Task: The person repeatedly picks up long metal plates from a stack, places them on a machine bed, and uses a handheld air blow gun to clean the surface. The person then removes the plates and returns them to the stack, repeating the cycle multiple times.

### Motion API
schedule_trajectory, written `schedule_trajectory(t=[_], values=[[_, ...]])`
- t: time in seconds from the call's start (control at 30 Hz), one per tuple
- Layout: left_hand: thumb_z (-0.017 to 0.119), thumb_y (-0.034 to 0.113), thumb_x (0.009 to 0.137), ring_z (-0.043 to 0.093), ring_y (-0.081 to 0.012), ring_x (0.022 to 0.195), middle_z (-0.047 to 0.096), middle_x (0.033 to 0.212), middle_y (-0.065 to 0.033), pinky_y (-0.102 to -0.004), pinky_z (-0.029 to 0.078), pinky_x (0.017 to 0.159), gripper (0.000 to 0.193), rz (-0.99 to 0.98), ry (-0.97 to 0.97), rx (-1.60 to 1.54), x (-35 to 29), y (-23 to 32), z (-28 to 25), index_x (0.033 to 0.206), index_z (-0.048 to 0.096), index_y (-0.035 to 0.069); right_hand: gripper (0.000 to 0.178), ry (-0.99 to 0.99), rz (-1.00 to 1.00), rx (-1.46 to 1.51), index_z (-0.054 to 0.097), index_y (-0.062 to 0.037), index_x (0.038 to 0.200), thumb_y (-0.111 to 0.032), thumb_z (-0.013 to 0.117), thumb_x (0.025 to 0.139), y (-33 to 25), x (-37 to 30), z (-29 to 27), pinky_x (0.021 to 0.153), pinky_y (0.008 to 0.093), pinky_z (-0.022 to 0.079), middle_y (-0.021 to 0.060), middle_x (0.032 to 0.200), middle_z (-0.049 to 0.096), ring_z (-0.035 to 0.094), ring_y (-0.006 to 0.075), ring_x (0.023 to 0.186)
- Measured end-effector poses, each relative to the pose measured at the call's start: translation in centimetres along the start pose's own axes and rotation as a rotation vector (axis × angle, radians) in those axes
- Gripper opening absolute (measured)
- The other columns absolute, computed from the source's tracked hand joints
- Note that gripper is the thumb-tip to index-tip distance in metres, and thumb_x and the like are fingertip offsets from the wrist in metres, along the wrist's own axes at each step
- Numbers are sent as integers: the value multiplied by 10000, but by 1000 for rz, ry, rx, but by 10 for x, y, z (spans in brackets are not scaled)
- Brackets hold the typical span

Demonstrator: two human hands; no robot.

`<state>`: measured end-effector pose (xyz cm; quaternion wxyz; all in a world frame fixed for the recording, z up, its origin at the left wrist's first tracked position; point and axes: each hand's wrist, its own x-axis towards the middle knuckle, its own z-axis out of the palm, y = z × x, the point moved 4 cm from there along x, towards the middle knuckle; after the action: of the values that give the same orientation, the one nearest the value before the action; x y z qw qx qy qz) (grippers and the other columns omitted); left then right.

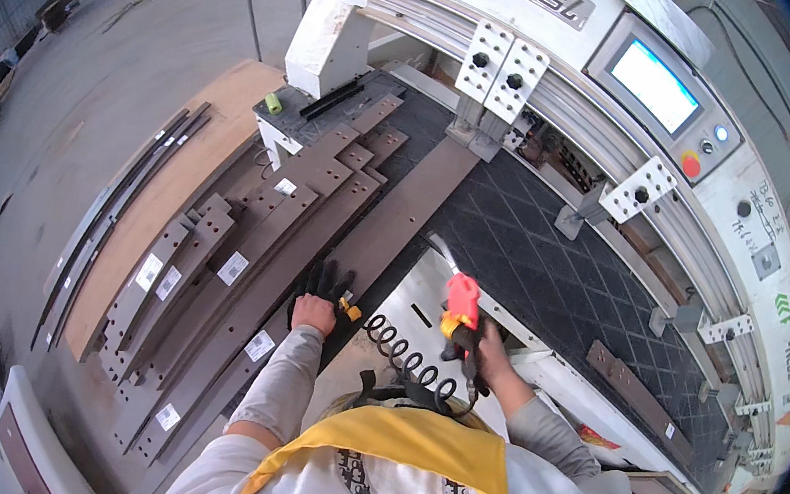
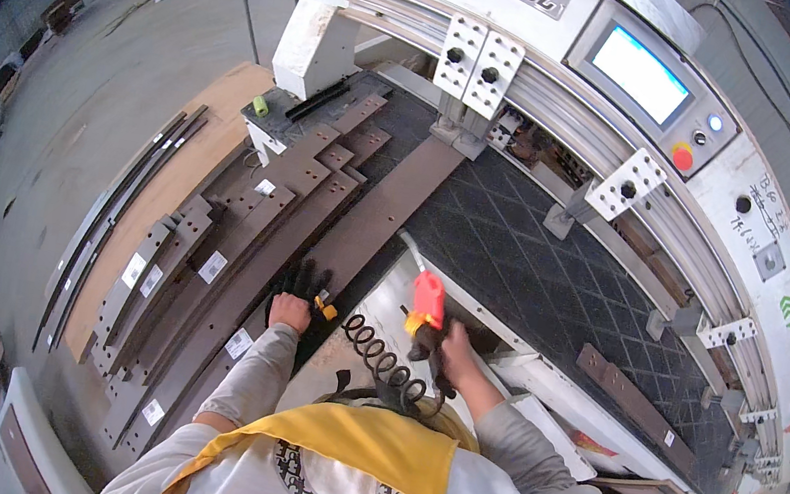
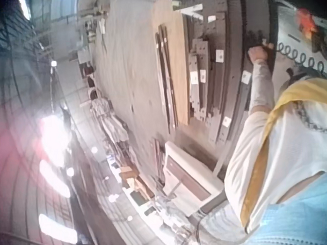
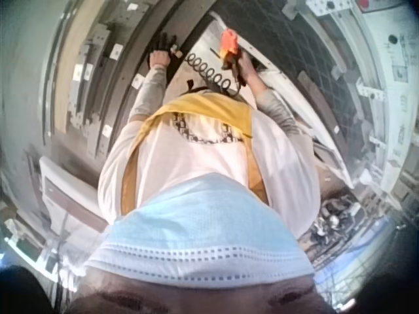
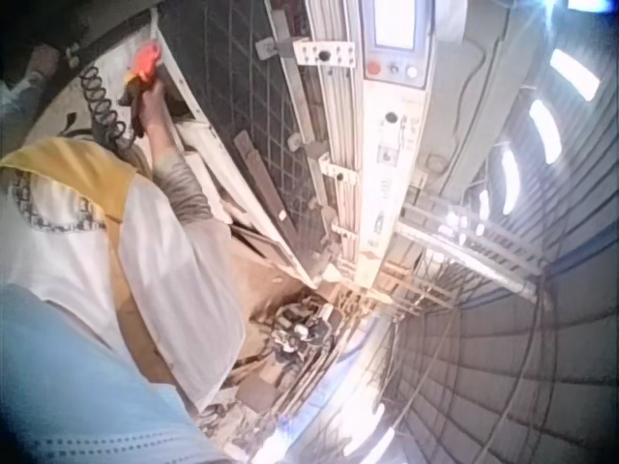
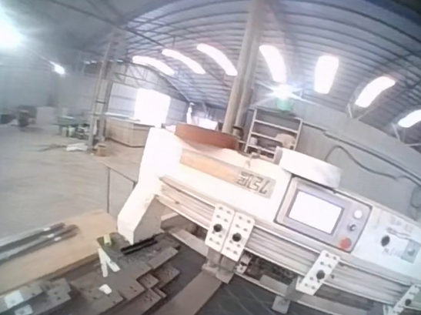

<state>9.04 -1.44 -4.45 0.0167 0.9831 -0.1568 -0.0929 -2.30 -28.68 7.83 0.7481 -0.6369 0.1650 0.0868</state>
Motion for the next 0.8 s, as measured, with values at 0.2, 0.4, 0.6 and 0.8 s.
schedule_trajectory(t=[0.2, 0.4, 0.6, 0.8], values=[[514, 194, 717, 580, -269, 840, 644, 789, -102, -380, 439, 745, 203, -15, -8, -29, -2, 1, -5, 746, 679, 81, 221, 144, -135, -214, 554, 38, 938, -88, 566, 756, -43, 25, 19, 640, 293, 440, 68, 806, 579, 544, 150, 718], [540, 201, 699, 573, -266, 855, 642, 804, -98, -391, 431, 760, 191, -10, -8, -55, -4, 1, -3, 762, 679, 86, 210, 72, -117, -489, 570, 42, 872, -106, 595, 725, -81, 53, 44, 629, 308, 429, 77, 720, 571, 539, 155, 678], [549, 212, 701, 572, -262, 858, 641, 812, -96, -389, 426, 768, 184, -22, -51, -70, -2, 4, -8, 758, 678, 93, 188, 129, -337, -500, 587, 35, 899, -62, 580, 738, -101, 53, 58, 660, 313, 440, 108, 770, 613, 577, 192, 715], [535, 219, 712, 570, -254, 878, 643, 827, -99, -370, 415, 787, 195, -27, -60, -48, -7, -1, -8, 764, 678, 97, 251, -7, -342, -717, 578, 30, 971, -115, 601, 768, -90, 25, 53, 753, 346, 442, 185, 865, 620, 605, 282, 845]])
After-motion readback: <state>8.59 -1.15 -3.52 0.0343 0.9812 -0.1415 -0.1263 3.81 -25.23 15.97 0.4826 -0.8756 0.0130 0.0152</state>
